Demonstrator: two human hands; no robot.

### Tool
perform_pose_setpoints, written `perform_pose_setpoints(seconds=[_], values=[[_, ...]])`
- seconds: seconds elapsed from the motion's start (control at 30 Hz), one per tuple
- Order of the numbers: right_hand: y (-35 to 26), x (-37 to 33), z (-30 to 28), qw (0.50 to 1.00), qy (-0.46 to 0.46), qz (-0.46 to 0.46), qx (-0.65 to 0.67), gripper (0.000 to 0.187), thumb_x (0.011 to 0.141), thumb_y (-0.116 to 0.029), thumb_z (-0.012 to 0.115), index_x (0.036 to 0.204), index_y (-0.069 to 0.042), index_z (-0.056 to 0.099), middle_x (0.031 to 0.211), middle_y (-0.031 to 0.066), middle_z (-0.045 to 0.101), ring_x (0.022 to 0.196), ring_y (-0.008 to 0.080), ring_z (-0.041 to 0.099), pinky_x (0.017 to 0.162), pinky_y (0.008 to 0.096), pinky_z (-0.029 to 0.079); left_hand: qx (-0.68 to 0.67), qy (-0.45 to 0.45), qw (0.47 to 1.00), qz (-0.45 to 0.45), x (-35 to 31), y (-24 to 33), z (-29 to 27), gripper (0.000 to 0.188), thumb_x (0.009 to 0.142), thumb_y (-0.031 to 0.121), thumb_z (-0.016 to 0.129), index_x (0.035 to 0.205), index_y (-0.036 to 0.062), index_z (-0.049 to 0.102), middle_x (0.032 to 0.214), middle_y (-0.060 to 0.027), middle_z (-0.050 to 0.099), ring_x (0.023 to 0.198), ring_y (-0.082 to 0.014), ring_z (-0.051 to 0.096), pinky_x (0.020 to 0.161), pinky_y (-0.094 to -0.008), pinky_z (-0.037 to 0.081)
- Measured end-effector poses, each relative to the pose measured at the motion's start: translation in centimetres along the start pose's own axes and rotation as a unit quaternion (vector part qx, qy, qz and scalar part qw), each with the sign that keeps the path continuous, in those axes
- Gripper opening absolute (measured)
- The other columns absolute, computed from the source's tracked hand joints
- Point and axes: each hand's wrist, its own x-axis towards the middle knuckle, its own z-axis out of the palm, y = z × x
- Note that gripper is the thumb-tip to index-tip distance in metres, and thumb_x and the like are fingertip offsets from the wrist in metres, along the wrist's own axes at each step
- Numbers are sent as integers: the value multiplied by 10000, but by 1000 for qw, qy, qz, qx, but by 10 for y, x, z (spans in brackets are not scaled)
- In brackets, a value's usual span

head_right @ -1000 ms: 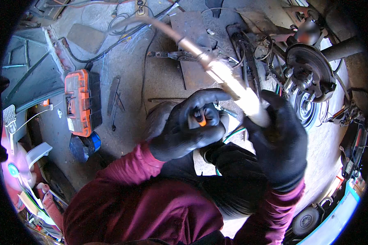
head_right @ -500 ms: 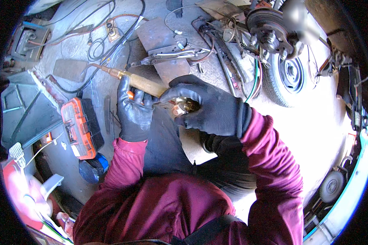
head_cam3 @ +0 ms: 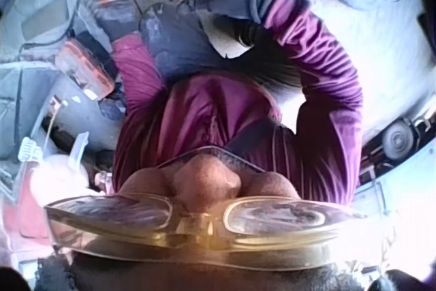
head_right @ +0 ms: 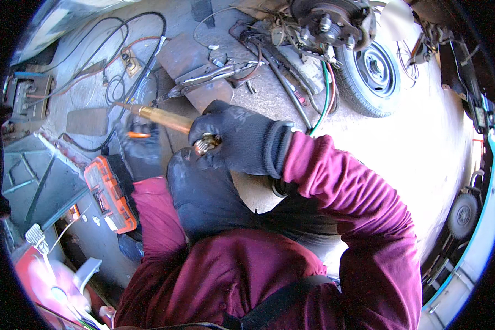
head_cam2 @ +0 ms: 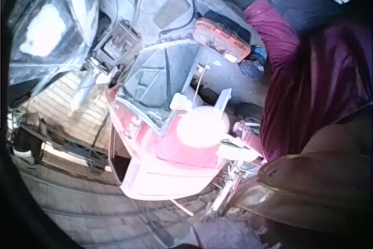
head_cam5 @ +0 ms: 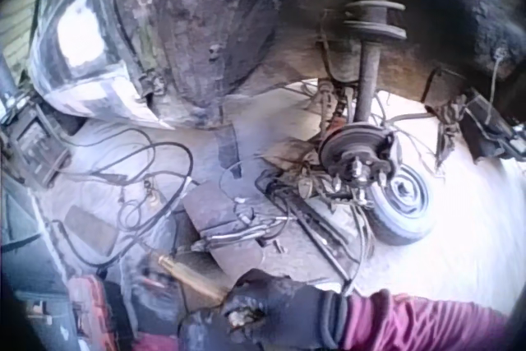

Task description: The person positions a metal bracket on a workbench, secures it with pliers, and then uses a welding torch to heat and weld the metal. The person is sitting on the floor during the task.

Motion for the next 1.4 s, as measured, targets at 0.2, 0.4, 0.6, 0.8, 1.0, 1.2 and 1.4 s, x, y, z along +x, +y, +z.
perform_pose_setpoints(seconds=[0.2,0.4,0.6,0.8,1.0,1.2,1.4], values=[[-4,-2,17,1000,-25,7,-5,293,783,-218,809,1053,-124,747,1050,206,665,952,401,677,836,461,549,25,107,993,38,87,55,-71,518,1015,559,586,1179,74,664,964,-106,650,883,-267,624,906,-510,558],[-4,-4,15,1000,-28,-8,-2,300,804,-255,788,1072,-126,757,1019,221,697,933,412,693,818,459,559,76,120,990,15,86,78,-45,498,979,520,636,1207,78,611,969,-111,574,892,-314,606,948,-590,497],[-6,-5,-17,1000,17,-24,5,294,790,-209,856,1023,-80,731,1003,175,687,921,342,689,845,431,553,-7,-52,994,-91,93,106,-87,407,939,462,697,1054,74,648,973,-119,643,852,-299,596,962,-560,484],[-3,-11,-34,1000,-7,3,-19,350,807,-234,895,1055,-67,713,1027,121,676,1004,311,644,909,415,502,82,-10,995,-59,56,71,-87,228,1038,259,615,1190,92,649,1095,-123,692,956,-293,644,990,-555,500],[-7,-9,-36,999,-26,-21,-27,315,846,-266,865,1049,-79,714,1019,139,667,983,329,647,878,424,518,80,-13,997,-12,40,41,-70,280,1070,370,579,1230,147,637,1059,-84,672,928,-278,631,939,-540,509],[-16,-12,-37,996,-53,57,39,332,852,-265,863,1093,-65,754,1087,132,642,1011,291,651,897,399,520,-34,-144,986,-79,47,44,-64,510,1058,586,490,1176,116,649,875,-74,639,855,-255,612,923,-552,479],[-17,-12,-39,994,-71,67,52,413,868,-335,844,1135,-31,762,1065,125,649,990,267,652,893,379,512,-52,-143,984,-94,40,47,-49,530,1073,564,477,1075,77,686,806,-67,618,685,-240,571,830,-534,543]])
